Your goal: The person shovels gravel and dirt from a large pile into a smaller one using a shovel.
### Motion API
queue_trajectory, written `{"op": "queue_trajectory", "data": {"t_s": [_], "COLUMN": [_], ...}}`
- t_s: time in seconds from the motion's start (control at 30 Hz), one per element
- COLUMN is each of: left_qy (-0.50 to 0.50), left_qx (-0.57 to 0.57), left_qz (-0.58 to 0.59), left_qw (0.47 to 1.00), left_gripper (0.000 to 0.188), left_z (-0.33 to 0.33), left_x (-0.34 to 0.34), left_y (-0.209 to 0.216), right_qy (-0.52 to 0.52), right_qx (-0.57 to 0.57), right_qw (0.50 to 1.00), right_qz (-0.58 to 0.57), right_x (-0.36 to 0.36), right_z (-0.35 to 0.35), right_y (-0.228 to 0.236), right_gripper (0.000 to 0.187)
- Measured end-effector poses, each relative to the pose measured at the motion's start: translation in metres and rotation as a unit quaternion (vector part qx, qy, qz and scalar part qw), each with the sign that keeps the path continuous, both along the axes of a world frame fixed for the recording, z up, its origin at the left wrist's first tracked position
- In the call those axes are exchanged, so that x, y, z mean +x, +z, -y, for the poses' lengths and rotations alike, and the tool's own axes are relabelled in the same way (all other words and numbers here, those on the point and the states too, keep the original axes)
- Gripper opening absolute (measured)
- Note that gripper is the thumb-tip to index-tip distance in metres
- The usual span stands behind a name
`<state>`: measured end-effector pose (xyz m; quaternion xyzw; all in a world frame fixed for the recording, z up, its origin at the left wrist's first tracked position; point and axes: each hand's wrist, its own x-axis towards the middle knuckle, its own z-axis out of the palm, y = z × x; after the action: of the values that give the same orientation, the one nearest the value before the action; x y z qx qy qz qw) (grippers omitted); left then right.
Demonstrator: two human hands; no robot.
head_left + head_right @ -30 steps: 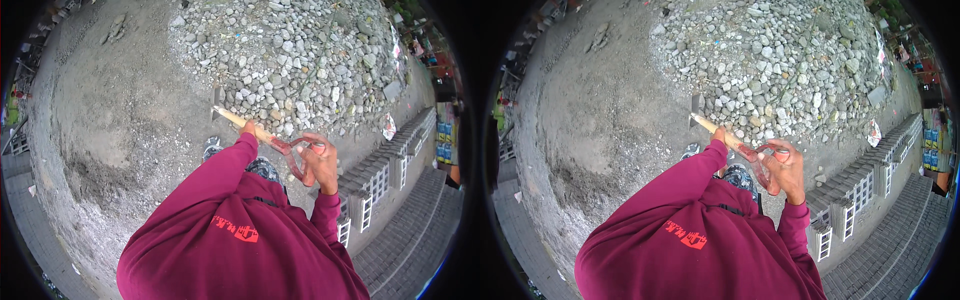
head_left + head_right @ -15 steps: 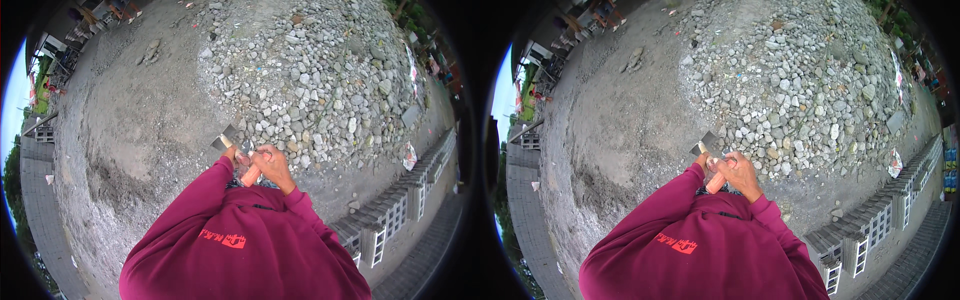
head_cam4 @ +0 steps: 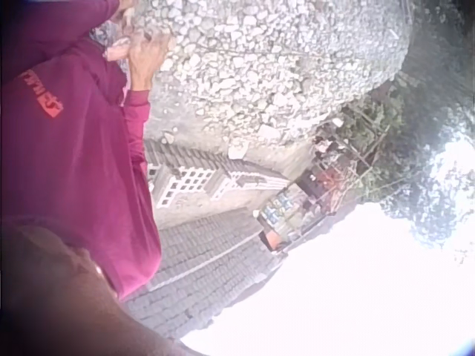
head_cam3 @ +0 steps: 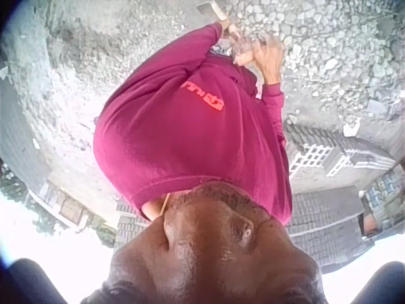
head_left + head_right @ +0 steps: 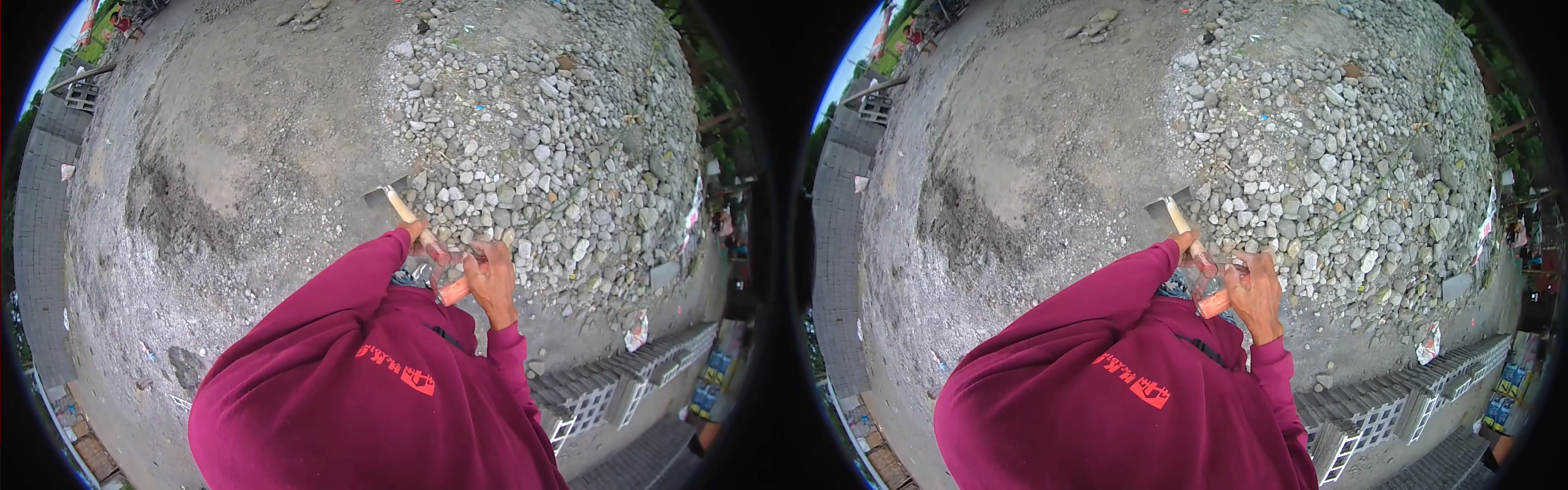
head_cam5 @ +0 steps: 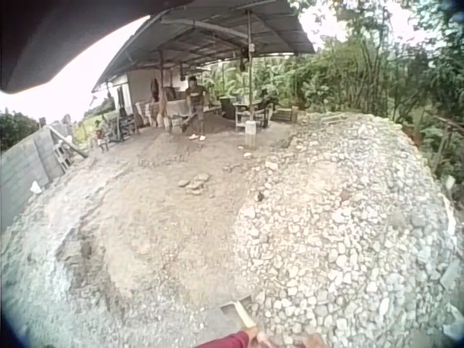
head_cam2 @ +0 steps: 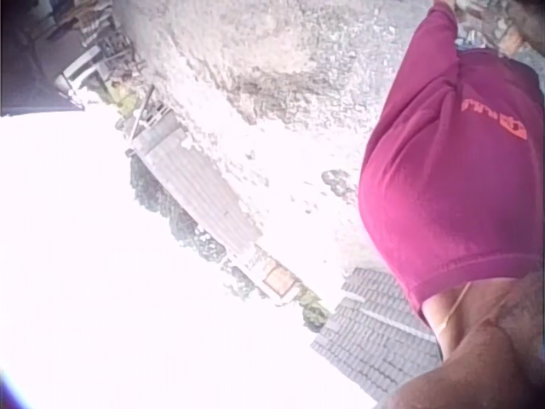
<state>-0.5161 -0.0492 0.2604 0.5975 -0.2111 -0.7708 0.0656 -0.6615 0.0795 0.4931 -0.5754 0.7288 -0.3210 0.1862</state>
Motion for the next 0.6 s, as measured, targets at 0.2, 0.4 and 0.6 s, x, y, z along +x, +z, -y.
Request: {"op": "queue_trajectory", "data": {"t_s": [0.2,0.4,0.6], "left_qy": [0.050,0.156,0.178], "left_qx": [0.044,0.030,0.075], "left_qz": [-0.013,-0.055,-0.073], "left_qw": [0.998,0.986,0.978], "left_gripper": [0.039,0.038,0.035], "left_z": [0.018,0.055,0.067], "left_x": [0.035,0.102,0.121], "left_y": [0.030,0.001,0.018], "right_qy": [0.081,0.151,0.214], "right_qx": [0.014,0.007,0.039], "right_qw": [0.996,0.987,0.976], "right_qz": [-0.027,-0.052,-0.004], "right_x": [0.049,0.125,0.159], "right_z": [0.034,0.086,0.111], "right_y": [0.022,0.052,0.044], "right_gripper": [0.026,0.025,0.026]}}
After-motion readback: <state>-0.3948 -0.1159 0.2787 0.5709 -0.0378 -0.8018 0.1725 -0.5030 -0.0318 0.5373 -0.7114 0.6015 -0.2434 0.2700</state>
